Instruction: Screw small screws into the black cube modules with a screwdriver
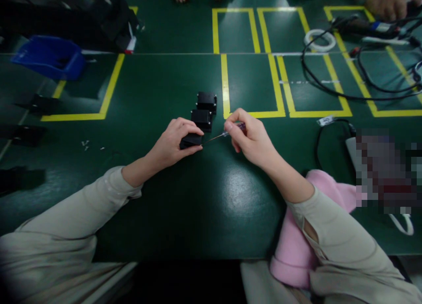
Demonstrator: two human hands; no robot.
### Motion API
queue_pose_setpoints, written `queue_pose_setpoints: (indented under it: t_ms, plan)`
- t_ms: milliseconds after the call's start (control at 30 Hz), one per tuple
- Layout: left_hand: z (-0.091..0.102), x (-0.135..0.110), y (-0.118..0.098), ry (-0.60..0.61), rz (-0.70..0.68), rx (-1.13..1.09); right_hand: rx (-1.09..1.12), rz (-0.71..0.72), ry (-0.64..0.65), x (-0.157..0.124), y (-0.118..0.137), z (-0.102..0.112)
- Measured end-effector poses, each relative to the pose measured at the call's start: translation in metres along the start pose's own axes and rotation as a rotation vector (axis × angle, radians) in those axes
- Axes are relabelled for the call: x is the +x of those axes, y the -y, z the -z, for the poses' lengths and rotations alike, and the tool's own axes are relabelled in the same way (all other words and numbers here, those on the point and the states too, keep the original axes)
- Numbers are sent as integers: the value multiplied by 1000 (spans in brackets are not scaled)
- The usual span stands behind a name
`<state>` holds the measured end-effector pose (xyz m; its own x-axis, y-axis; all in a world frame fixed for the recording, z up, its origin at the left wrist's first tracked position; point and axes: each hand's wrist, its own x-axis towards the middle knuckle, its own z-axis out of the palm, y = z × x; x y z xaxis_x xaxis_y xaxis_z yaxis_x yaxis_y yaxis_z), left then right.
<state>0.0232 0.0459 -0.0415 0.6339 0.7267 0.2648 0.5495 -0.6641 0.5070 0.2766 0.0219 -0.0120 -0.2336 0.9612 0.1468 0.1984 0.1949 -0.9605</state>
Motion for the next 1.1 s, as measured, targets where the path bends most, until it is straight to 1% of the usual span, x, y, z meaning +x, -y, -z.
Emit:
queue_pose_setpoints:
  t_ms: [133,400,600,800,1100]
  plan:
    - [0,-1,0,-12,-9,-7,33,-9,5,-1,2,0]
    - [-1,0,1,-3,-1,-16,0,3,2,-1,-1,0]
    - [-1,-1,1,-13,-15,-3,34,-5,-4,0,1,0]
    - [-1,0,1,-15,-9,-3,37,42,2,0,-2,0]
    - [-1,-1,1,-15,-9,-8,38,33,-5,1,-1,-1]
